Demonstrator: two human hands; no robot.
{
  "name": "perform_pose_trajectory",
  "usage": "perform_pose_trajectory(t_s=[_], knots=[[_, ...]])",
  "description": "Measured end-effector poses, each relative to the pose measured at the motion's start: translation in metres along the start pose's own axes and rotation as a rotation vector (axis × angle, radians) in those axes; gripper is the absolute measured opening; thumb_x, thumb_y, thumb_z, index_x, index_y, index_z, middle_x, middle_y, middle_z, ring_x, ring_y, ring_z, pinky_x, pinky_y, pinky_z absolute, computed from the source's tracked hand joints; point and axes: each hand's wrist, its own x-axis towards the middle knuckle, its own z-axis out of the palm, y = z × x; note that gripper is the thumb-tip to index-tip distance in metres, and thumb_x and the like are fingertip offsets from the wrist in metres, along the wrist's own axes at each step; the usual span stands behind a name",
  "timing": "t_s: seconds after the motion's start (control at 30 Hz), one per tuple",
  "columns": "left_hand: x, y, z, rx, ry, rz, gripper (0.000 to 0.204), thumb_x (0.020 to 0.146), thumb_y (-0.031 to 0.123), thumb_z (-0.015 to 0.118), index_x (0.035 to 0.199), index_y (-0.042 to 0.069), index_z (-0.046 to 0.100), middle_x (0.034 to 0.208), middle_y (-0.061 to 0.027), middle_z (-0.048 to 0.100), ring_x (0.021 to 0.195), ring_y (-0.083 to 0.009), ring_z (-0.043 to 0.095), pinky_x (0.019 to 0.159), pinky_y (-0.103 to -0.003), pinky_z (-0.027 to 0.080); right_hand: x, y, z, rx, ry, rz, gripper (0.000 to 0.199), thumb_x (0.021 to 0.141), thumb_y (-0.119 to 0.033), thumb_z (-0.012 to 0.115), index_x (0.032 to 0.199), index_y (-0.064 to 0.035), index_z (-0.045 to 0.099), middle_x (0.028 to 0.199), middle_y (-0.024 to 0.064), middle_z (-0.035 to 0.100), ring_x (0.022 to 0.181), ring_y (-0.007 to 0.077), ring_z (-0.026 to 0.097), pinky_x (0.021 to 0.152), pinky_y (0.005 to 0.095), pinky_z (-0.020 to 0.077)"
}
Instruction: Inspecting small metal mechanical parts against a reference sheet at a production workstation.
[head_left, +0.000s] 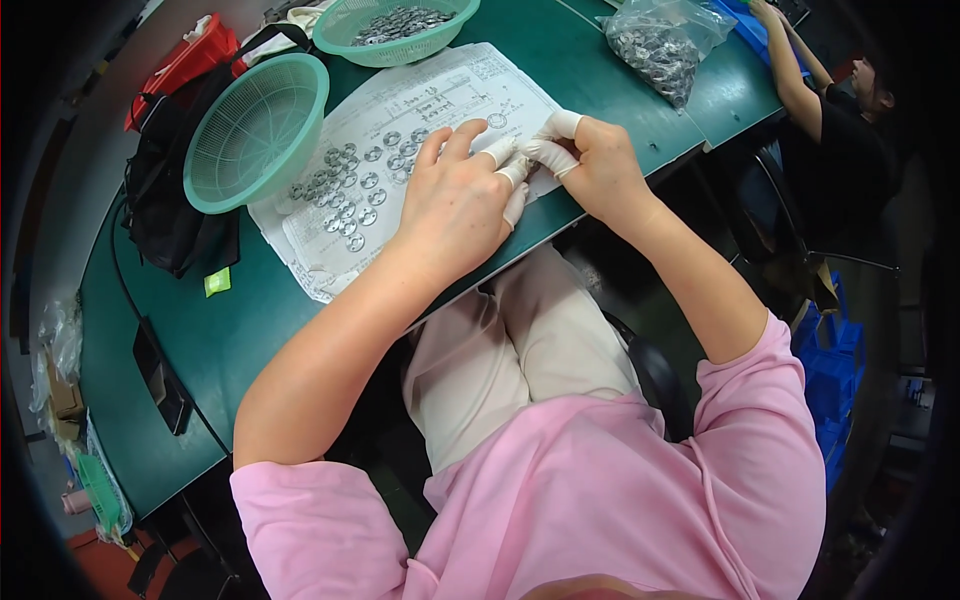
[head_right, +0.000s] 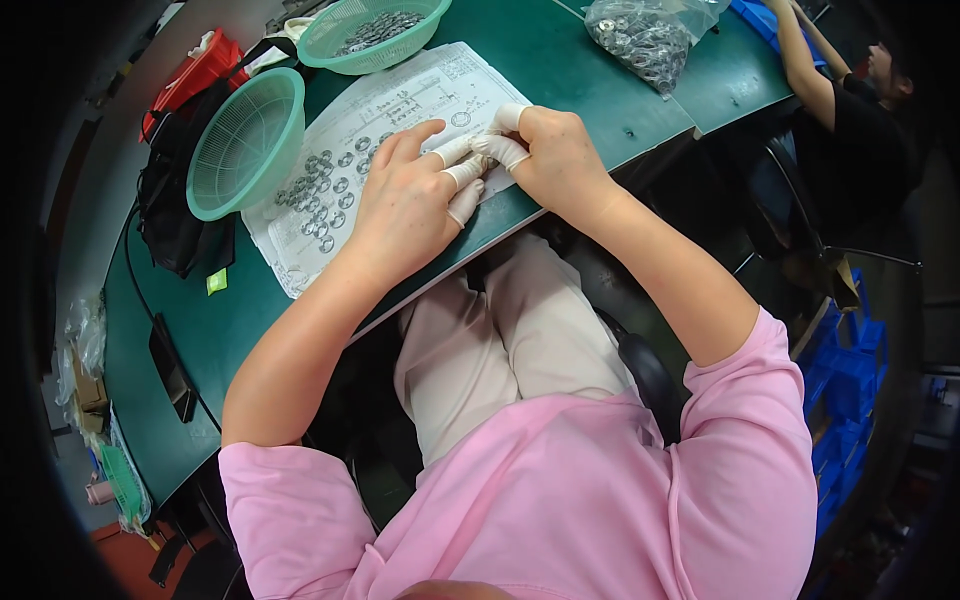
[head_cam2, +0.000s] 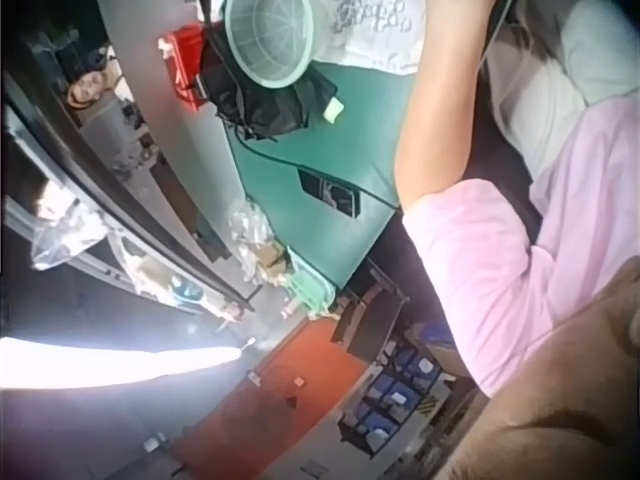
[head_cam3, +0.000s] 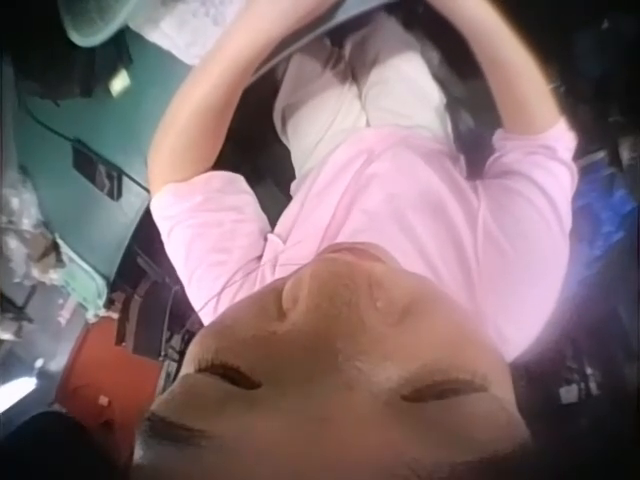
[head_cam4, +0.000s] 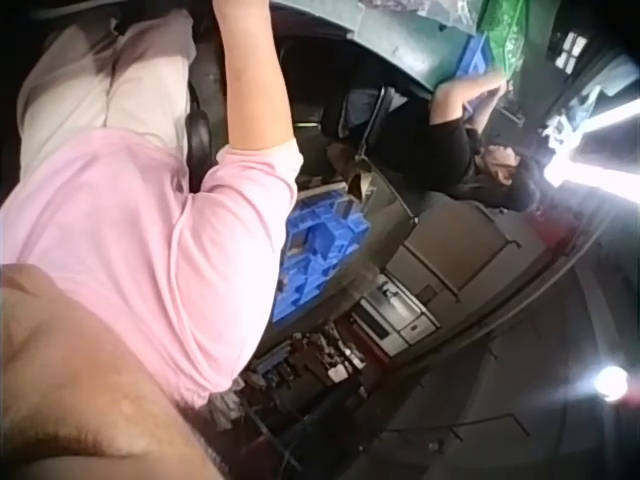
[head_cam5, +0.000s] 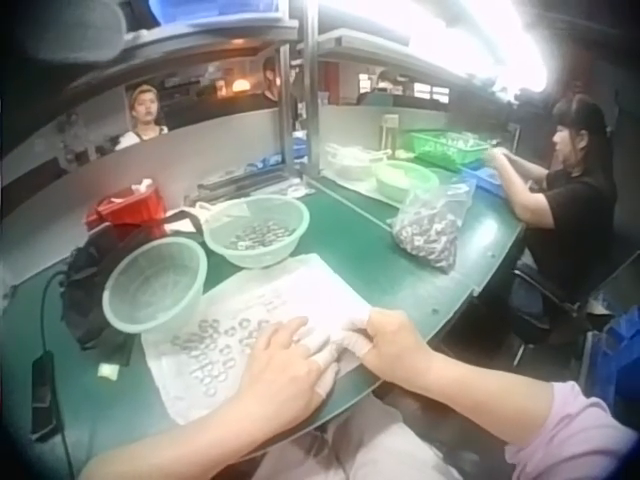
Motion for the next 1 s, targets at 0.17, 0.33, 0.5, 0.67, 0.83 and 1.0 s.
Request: perform_pose_trajectory(t_s=[0.17,0.33,0.5,0.67,0.83,1.0], knots=[[0.001,-0.002,-0.001,-0.01,0.018,0.004,0.022,0.08,0.02,0.06,0.094,0.006,0.071,0.091,-0.0102,0.066,0.113,-0.0305,0.051,0.097,-0.045,0.036,0.003,0.001,0.003,-0.019,0.024,-0.002,0.014,0.084,-0.012,0.067,0.085,0.0014,0.063,0.068,0.0081,0.062,0.057,0.0109,0.054,0.053,0.026,0.0454],[0.0,-0.001,0.0,0.002,-0.022,-0.001,0.022,0.08,0.019,0.06,0.093,0.006,0.071,0.093,-0.0095,0.066,0.112,-0.0303,0.052,0.096,-0.044,0.036,-0.002,-0.002,0.002,-0.022,0.013,0.052,0.014,0.084,-0.012,0.067,0.085,0.0012,0.063,0.067,0.0084,0.062,0.057,0.0118,0.054,0.054,0.0264,0.0457],[0.001,-0.003,0.002,-0.021,0.02,0.005,0.022,0.079,0.018,0.06,0.094,0.005,0.07,0.094,-0.0092,0.066,0.112,-0.03,0.052,0.096,-0.044,0.036,0.003,-0.001,0.006,-0.022,0.051,0.005,0.015,0.083,-0.012,0.068,0.084,0.0014,0.062,0.068,0.0091,0.062,0.057,0.0127,0.055,0.054,0.0269,0.0458],[0.006,-0.001,-0.001,-0.053,0.022,0.008,0.022,0.079,0.017,0.06,0.095,0.005,0.07,0.094,-0.0094,0.066,0.111,-0.03,0.052,0.096,-0.043,0.037,0.0,-0.006,0.003,-0.08,0.054,0.021,0.016,0.082,-0.013,0.068,0.084,0.0018,0.062,0.069,0.0103,0.062,0.059,0.0133,0.058,0.055,0.0278,0.0464],[0.004,-0.006,0.001,-0.138,0.079,-0.024,0.023,0.078,0.016,0.063,0.098,0.007,0.069,0.096,-0.0103,0.067,0.111,-0.0318,0.053,0.094,-0.043,0.039,0.007,-0.008,-0.003,0.201,0.067,0.185,0.019,0.086,-0.017,0.066,0.083,0.0012,0.061,0.069,0.0069,0.061,0.059,0.0117,0.056,0.055,0.0242,0.0465],[-0.001,-0.007,0.0,-0.172,0.104,-0.151,0.027,0.077,0.016,0.065,0.102,0.006,0.067,0.096,-0.0115,0.066,0.112,-0.0332,0.052,0.094,-0.044,0.039,0.007,-0.009,-0.009,1.168,0.162,0.704,0.021,0.091,-0.022,0.061,0.088,-0.0012,0.058,0.077,0.0033,0.058,0.064,0.0098,0.053,0.055,0.0196,0.0464]])
